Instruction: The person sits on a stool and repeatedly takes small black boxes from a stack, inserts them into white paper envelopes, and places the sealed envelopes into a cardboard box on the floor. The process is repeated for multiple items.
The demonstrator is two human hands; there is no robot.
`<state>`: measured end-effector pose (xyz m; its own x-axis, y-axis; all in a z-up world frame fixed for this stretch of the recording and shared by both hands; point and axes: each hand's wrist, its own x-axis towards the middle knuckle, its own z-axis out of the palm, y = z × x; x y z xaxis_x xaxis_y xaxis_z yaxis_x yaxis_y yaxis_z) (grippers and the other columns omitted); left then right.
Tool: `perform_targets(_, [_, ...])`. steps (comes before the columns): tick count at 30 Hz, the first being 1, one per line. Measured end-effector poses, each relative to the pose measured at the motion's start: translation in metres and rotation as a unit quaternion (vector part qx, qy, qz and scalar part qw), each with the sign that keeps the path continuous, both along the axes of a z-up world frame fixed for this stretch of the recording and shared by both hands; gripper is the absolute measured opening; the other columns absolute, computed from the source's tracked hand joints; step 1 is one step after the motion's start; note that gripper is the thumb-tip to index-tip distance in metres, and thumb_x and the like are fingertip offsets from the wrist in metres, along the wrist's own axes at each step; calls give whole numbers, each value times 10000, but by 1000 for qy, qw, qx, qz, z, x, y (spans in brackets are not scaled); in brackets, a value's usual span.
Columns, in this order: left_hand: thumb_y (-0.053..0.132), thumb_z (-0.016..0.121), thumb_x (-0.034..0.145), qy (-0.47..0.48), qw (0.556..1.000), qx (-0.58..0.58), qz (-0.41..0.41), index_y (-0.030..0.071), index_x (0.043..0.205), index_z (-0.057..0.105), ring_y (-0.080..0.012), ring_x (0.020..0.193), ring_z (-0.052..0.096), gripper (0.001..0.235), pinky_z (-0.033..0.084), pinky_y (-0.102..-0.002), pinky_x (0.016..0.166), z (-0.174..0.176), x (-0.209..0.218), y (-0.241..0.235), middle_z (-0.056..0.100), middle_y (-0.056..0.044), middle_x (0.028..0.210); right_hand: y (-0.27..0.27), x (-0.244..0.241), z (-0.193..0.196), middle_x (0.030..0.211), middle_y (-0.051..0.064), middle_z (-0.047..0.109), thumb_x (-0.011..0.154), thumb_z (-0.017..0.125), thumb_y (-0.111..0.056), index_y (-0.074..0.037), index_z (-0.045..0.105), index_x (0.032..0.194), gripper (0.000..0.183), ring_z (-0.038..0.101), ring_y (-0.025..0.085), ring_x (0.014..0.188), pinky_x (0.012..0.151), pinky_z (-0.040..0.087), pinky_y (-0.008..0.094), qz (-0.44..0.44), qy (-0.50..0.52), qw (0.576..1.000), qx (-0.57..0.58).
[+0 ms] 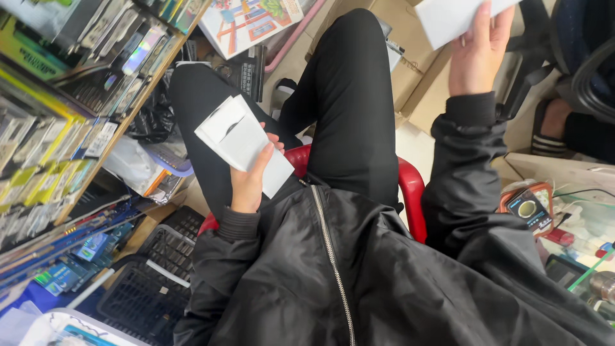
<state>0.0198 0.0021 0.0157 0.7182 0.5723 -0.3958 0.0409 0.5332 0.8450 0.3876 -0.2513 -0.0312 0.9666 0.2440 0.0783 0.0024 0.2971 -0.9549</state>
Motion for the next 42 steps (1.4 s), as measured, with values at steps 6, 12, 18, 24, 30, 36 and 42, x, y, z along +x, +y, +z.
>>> perform_targets(6, [148,679,933,25,999,-37,-3,6,1400,481,-231,924,690,527,615,-392,908,-5,17,4,678,-108,1037,-54,41,-157,1313,40,629,1032,534,-133,-214,422,1515,502,563,137,952,671,455,252,8,145,970,-194])
perform_targets(12, [127,677,939,42,997,-61,5,-5,1397,473,-243,914,688,518,604,-396,891,-14,27,6,675,-126,1044,-91,54,-318,1083,101,682,962,622,-229,-166,404,1314,419,674,180,721,534,560,303,-39,265,915,-301])
perform_targets(18, [117,650,961,76,995,-60,-9,19,1367,475,-254,925,690,452,577,-400,897,-16,32,10,674,-134,1051,-60,57,-327,1062,-4,688,892,502,-147,-268,451,1302,430,712,127,840,784,660,332,16,339,849,-406])
perform_targets(24, [134,642,966,101,994,-27,-29,4,1363,458,-248,938,682,456,566,-395,943,-18,38,13,675,-119,1038,-28,59,-330,741,-29,515,928,538,-176,-272,518,1341,424,501,105,625,519,442,259,28,360,833,-419])
perform_targets(30, [243,641,993,70,994,-9,-84,85,1411,487,-307,1124,734,473,590,-445,981,-44,23,20,693,-167,1237,-27,53,-282,1212,109,632,915,703,-294,-156,321,1542,747,658,221,1046,938,543,385,156,212,842,-472])
perform_targets(36, [291,492,1055,11,985,-171,-5,-33,1460,475,-472,1181,645,519,553,-603,993,-22,30,12,633,-339,1311,-41,63,-273,1147,118,639,951,564,-9,-132,520,1438,504,640,230,999,902,570,377,87,94,894,-429])
perform_targets(42, [118,616,1021,-49,978,-198,40,-89,1389,530,-462,1084,677,431,581,-569,928,-3,28,6,634,-356,1288,-45,105,-295,1014,74,769,1045,619,-60,-230,626,1292,300,812,219,733,664,730,342,-48,112,954,-274])
